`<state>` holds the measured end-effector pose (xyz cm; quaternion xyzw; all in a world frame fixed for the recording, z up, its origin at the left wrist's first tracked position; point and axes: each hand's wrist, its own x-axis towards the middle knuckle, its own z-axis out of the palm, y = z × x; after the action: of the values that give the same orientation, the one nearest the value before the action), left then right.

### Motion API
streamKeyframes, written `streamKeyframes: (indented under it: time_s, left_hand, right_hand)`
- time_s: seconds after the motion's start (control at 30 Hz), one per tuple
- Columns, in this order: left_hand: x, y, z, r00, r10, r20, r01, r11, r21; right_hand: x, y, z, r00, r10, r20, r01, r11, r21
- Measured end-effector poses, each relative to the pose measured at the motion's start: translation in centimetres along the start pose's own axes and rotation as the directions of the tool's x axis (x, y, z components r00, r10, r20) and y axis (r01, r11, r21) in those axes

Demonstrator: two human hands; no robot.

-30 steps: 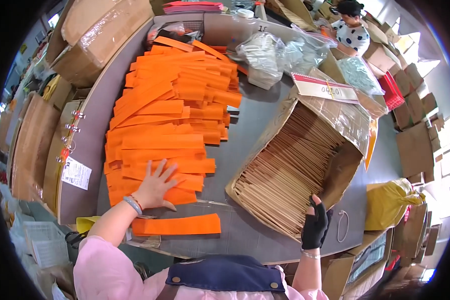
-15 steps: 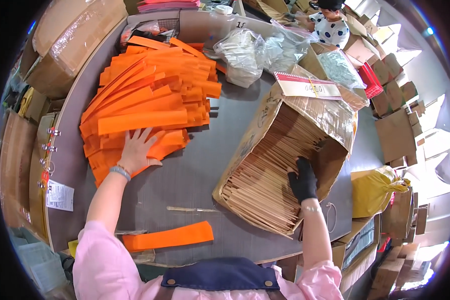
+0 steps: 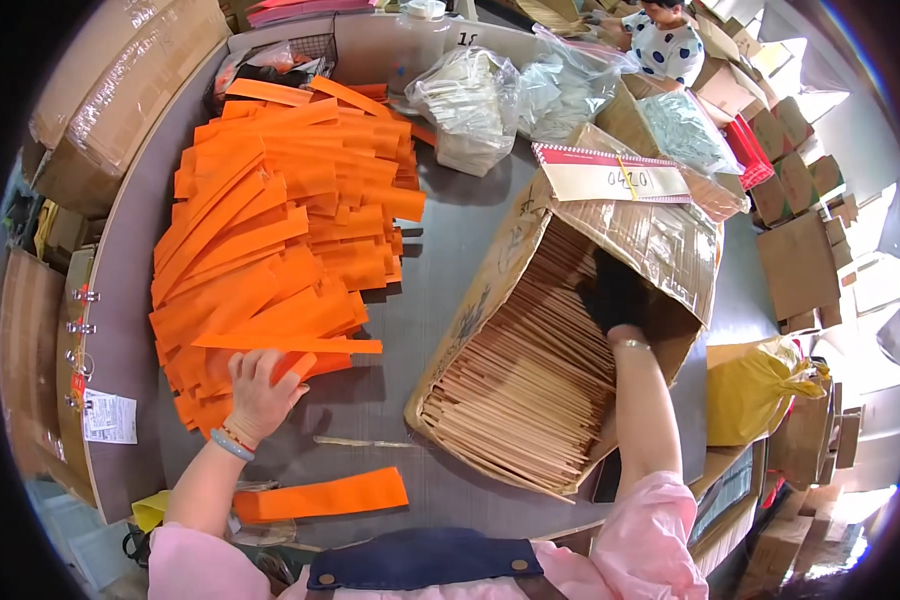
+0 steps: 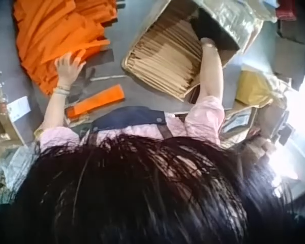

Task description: Assembling decorative items by inserting a wooden stick through an orange paper slip and placing them into a box.

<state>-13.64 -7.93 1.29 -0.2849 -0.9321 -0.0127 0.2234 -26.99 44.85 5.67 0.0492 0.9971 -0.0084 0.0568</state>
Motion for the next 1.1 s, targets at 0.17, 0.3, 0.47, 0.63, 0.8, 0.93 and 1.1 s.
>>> streamKeyframes:
  time_s: [0.17,0.3,0.47,0.63,0.8,0.93,1.1]
  left_hand:
    - [0.9,1.5,0.1,0.997,-0.031,0.065,0.032,0.999,-0.013]
    - [1.9,2.1,-0.9,0.972,-0.124,0.201,0.136,0.99,-0.048]
    - [2.2,1.7,0.4,0.952,-0.139,0.272,0.17,0.981,-0.091]
    - [0.0,2.0,-1.2,0.943,-0.216,0.255,0.235,0.971,-0.045]
    - [-1.5,4.8,-3.7,0.929,-0.289,0.234,0.31,0.949,-0.058]
    - [-2.2,8.3,-5.5,0.921,-0.284,0.267,0.332,0.93,-0.158]
    - [-3.4,12.0,-7.2,0.925,-0.265,0.274,0.332,0.913,-0.238]
  right_hand:
    - [3.8,2.1,0.5,0.983,0.109,0.148,-0.115,0.993,0.033]
    - [2.5,1.8,3.5,0.958,-0.172,-0.23,0.174,0.985,-0.011]
    - [-1.9,-0.6,0.6,0.954,-0.193,-0.229,0.204,0.979,0.026]
    - [-7.0,-1.8,2.9,0.945,-0.24,-0.222,0.28,0.945,0.167]
    - [-13.7,-5.8,2.8,0.953,-0.231,-0.196,0.259,0.957,0.132]
    - [-17.9,-8.3,3.4,0.948,-0.214,-0.238,0.242,0.966,0.095]
    - [-21.7,-9.6,4.3,0.944,-0.238,-0.227,0.268,0.957,0.113]
